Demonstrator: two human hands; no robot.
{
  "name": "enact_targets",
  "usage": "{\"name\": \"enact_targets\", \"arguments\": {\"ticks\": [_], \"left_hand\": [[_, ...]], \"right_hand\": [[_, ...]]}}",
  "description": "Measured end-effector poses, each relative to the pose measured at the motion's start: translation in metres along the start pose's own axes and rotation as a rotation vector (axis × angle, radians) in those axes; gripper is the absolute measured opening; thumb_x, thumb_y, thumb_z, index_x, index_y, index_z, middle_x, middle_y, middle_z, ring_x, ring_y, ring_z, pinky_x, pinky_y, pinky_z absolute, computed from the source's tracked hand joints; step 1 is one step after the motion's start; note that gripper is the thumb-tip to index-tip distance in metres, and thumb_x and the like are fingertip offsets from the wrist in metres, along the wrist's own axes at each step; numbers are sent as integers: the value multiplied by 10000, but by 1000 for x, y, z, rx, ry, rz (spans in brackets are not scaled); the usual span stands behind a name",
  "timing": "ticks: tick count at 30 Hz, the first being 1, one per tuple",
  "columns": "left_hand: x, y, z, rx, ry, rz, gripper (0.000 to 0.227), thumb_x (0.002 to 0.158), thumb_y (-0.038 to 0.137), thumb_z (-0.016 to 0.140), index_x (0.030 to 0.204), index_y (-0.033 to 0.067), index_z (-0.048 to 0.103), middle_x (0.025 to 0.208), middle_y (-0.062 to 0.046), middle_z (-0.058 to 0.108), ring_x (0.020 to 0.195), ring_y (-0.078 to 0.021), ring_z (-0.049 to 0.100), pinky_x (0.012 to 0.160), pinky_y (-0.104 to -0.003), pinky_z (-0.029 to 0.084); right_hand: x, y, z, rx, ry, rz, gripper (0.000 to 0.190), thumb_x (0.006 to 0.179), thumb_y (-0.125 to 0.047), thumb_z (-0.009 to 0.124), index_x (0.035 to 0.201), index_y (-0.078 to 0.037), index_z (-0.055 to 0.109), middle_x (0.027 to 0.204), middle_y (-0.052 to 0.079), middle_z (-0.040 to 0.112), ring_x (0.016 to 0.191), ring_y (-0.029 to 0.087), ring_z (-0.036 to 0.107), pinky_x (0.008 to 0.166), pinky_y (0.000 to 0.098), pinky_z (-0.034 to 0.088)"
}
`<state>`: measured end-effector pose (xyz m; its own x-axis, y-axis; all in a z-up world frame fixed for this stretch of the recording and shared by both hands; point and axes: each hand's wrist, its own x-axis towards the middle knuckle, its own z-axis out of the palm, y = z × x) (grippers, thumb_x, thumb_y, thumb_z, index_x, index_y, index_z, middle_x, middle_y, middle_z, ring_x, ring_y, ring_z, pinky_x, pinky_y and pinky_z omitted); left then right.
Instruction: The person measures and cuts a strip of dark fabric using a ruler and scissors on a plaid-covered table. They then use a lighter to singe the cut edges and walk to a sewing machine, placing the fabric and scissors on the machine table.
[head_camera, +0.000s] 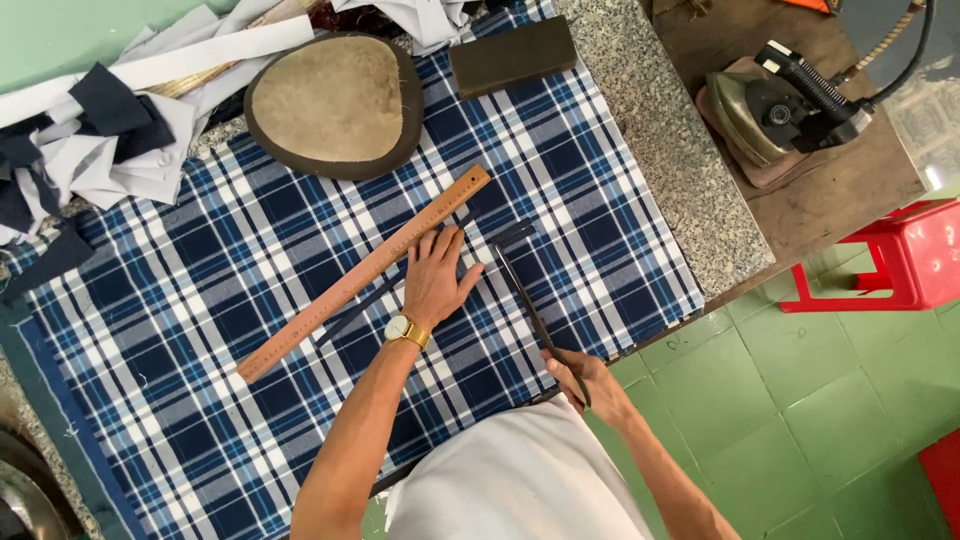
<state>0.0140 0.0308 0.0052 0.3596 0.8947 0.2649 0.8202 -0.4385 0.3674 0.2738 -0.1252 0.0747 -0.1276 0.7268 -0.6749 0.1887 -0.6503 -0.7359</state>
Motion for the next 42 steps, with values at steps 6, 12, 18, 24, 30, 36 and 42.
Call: {"name": "enact_targets", "arguments": {"ticks": [6,12,18,24,30,36,42], "left_hand": [[20,16,19,-108,-114,107,694,1029,632,439,1387,49,550,1329,-143,582,1238,-242,455,1024,-434,317],[20,26,20,-99,-154,139,710,1023,639,437,1400,43,520,1347,-163,589,1226,-251,459,1010,-432,332],[16,29,17,-113,-198,141,733,1026,629,434,1425,18,501,1387,-202,587,1273,-269,456,1052,-458,325],[4,22,4,-93,-94,102,596,1061,504,487,1407,20,515,1336,-202,594,1253,-269,471,1034,-421,343],[-24,7,8,51,0,67,540,1082,501,453,1274,28,629,1228,-130,571,1151,-229,470,975,-382,359],[-24,13,-5,65,-21,64,557,1093,497,424,1284,22,641,1255,-138,575,1152,-230,470,966,-382,361],[-21,13,-7,42,-29,62,538,1093,467,438,1271,2,641,1242,-148,568,1145,-247,475,958,-391,367]], "right_hand": [[-10,3,-10,38,64,-19,410,960,-401,682,798,-26,722,390,93,564,300,158,528,375,253,431],[-4,27,-23,61,97,-21,427,963,-396,669,985,27,729,407,103,579,308,157,536,399,267,445],[0,26,-21,64,92,-23,475,970,-386,663,1166,42,730,420,105,587,302,167,547,373,269,454],[0,20,-12,82,26,-34,417,979,-358,668,1043,42,770,415,112,585,301,164,539,355,265,431],[-6,-7,3,59,-45,-6,467,994,-421,637,809,-5,740,456,114,584,326,184,568,354,272,437],[-2,-36,11,27,-32,-20,494,1000,-424,647,689,-40,657,436,110,549,306,193,549,331,285,426],[16,-42,17,-16,9,2,481,983,-432,678,685,-56,638,427,101,543,310,181,538,342,260,413]]}}
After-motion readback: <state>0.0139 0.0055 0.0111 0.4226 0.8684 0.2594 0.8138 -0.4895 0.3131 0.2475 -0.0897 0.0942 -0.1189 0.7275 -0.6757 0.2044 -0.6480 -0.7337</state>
